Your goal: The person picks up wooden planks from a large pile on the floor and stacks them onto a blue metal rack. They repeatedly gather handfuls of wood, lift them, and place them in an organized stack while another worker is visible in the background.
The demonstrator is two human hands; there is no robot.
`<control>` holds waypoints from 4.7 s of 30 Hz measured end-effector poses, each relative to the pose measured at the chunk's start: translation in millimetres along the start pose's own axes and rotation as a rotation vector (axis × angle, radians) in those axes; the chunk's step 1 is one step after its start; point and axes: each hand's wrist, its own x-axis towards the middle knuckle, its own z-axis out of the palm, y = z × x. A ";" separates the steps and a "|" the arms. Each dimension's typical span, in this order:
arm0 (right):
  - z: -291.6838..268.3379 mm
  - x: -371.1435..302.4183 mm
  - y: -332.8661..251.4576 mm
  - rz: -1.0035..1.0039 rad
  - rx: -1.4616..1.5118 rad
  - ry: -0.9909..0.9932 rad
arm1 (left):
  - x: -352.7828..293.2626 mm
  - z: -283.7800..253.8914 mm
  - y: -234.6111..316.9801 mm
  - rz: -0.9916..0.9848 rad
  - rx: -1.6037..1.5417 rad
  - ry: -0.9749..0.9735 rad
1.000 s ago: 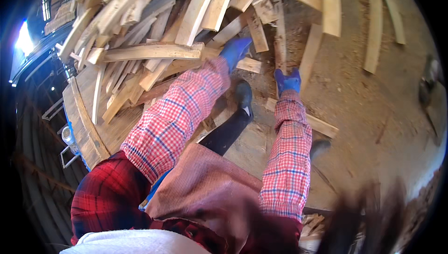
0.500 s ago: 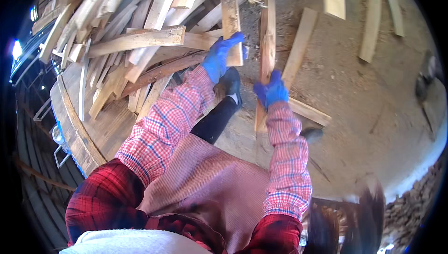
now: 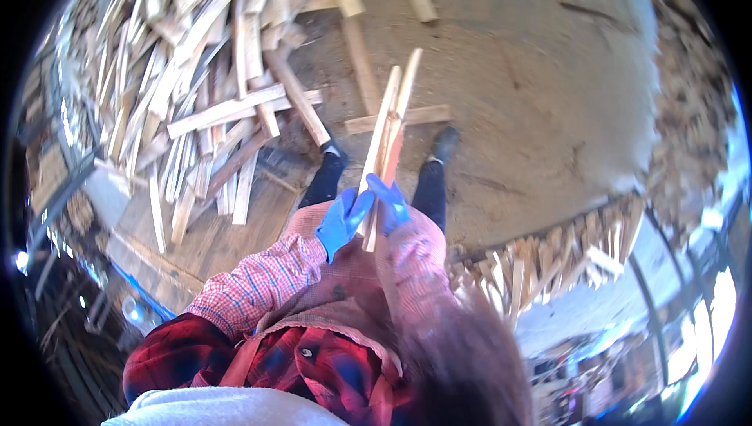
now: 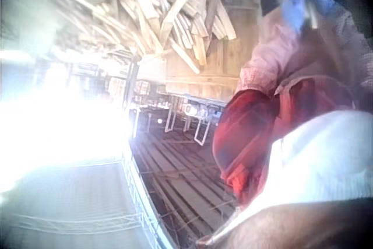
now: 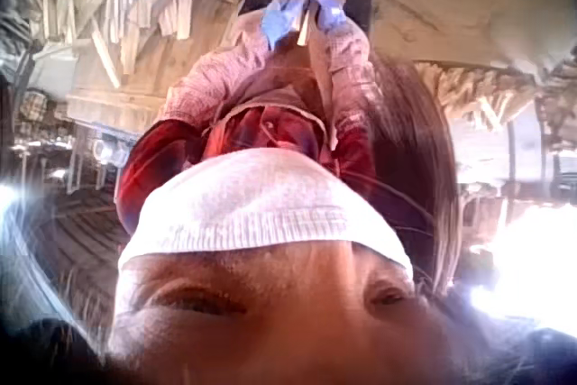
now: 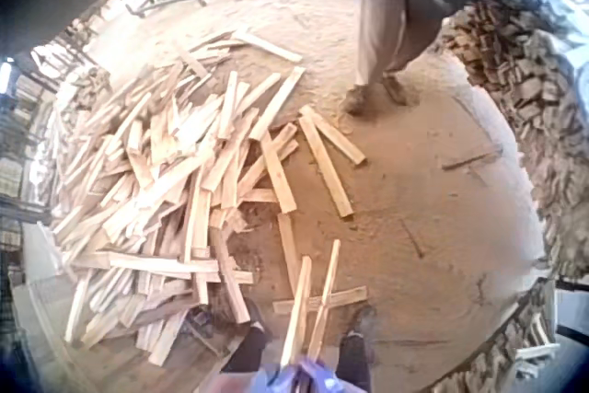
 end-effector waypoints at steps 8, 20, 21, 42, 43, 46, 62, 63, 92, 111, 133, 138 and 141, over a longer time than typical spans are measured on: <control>-93.7 -114.7 -67.1 -0.457 0.347 0.175 | -40.8 109.1 150.5 0.520 0.729 -0.525; -272.7 -340.0 -383.2 -1.072 0.075 0.852 | -11.1 89.9 132.7 0.374 0.336 -0.365; -252.3 -324.2 -378.3 -1.018 -0.053 0.832 | -9.9 84.2 131.4 0.348 0.383 -0.352; 44.2 313.8 -0.2 -0.334 -1.922 0.239 | 189.7 -269.9 -236.6 -0.443 -0.438 0.180; 88.1 327.1 9.4 -0.333 -1.981 0.196 | 203.8 -273.6 -251.7 -0.479 -0.541 0.136; 121.7 417.6 13.6 -0.557 -2.004 -0.048 | 256.2 -260.2 -242.8 -0.563 -0.797 -0.013; 51.9 413.5 53.9 0.077 -1.281 -0.065 | 282.3 -148.1 -276.7 -0.536 -1.046 -0.124; 35.1 388.8 58.7 0.028 -1.189 0.040 | 264.0 -133.7 -262.3 -0.565 -1.054 -0.174; -155.4 398.4 -39.8 -0.434 -0.574 0.209 | 391.4 18.8 -254.1 -0.512 -0.797 -0.275; -56.2 233.9 -49.6 -0.068 -0.353 0.094 | 251.7 -34.5 -71.0 -0.421 -0.631 -0.300; -45.7 -74.5 -81.3 -0.457 -0.057 0.042 | 68.6 85.1 106.1 -0.191 -0.360 -0.418; -27.4 -247.7 -167.5 -1.044 -0.124 0.141 | -61.5 140.2 322.5 0.261 -0.436 -0.746; 15.0 -379.9 -262.7 -1.386 -0.073 -0.005 | -113.3 200.3 461.2 0.515 -0.391 -1.008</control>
